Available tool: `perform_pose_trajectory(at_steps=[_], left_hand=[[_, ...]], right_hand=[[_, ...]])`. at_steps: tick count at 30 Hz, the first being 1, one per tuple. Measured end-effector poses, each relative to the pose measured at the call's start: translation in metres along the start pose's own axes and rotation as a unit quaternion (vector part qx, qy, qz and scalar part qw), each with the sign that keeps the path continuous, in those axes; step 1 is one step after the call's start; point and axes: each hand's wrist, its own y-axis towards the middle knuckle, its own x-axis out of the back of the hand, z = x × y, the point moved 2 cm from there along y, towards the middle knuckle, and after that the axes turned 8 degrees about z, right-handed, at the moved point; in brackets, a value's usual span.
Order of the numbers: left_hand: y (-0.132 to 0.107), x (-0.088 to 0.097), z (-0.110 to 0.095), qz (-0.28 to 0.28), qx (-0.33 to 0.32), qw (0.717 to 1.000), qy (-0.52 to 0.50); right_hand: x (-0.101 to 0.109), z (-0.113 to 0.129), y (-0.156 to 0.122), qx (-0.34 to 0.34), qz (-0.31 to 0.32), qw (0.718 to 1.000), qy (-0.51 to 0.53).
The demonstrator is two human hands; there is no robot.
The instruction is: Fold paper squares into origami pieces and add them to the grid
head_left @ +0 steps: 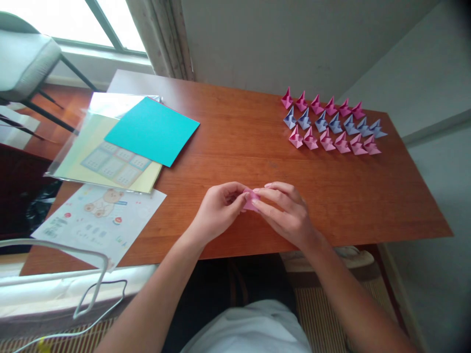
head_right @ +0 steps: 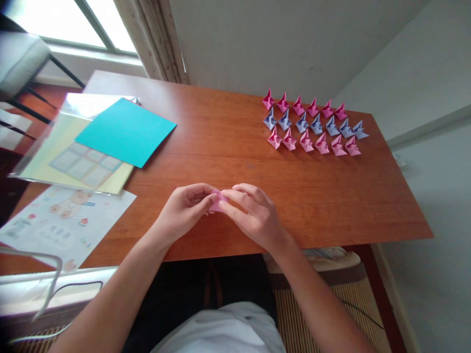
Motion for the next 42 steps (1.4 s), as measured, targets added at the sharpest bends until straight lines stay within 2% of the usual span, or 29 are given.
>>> perform_pose_trajectory(at_steps=[3, 5, 7, 11, 16, 19, 24, 27, 31, 33, 36, 42], left_hand=[[0.0, -0.001, 0.001, 0.027, -0.01, 0.999, 0.022], [0.0, -0.001, 0.003, 0.037, -0.019, 0.998, 0.053], [-0.001, -0.001, 0.006, 0.046, -0.026, 0.995, 0.082], [-0.003, 0.0, 0.009, 0.061, -0.031, 0.993, 0.101], [-0.002, 0.001, 0.008, 0.046, -0.029, 0.996, 0.076], [-0.001, 0.0, 0.004, 0.033, -0.017, 0.999, 0.038], [0.0, 0.0, -0.001, 0.021, -0.004, 1.0, -0.016], [-0.001, 0.0, -0.002, 0.02, -0.004, 1.0, -0.017], [-0.001, 0.0, 0.002, 0.026, -0.011, 0.999, 0.024], [-0.002, -0.001, 0.004, 0.03, -0.019, 0.998, 0.044], [-0.002, 0.0, 0.005, 0.021, -0.026, 0.998, 0.051], [-0.002, 0.0, 0.005, 0.02, -0.025, 0.998, 0.058]], right_hand=[[0.01, -0.003, 0.0, 0.036, 0.037, 0.998, -0.02], [0.014, -0.003, 0.003, 0.06, 0.043, 0.997, -0.017], [0.015, -0.003, 0.009, 0.057, 0.041, 0.997, 0.01], [0.012, -0.002, 0.022, -0.049, 0.038, 0.99, 0.127], [0.0, -0.001, 0.026, -0.19, 0.02, 0.938, 0.289], [-0.007, -0.001, 0.024, -0.229, 0.02, 0.907, 0.353], [-0.012, 0.0, 0.023, -0.248, 0.0, 0.878, 0.408], [-0.009, 0.0, 0.022, -0.237, 0.003, 0.88, 0.411], [-0.002, -0.004, 0.023, -0.225, 0.035, 0.9, 0.371], [-0.001, -0.006, 0.024, -0.238, 0.052, 0.896, 0.371], [-0.006, -0.005, 0.026, -0.264, 0.038, 0.874, 0.407], [-0.019, 0.0, 0.026, -0.339, -0.022, 0.802, 0.491]])
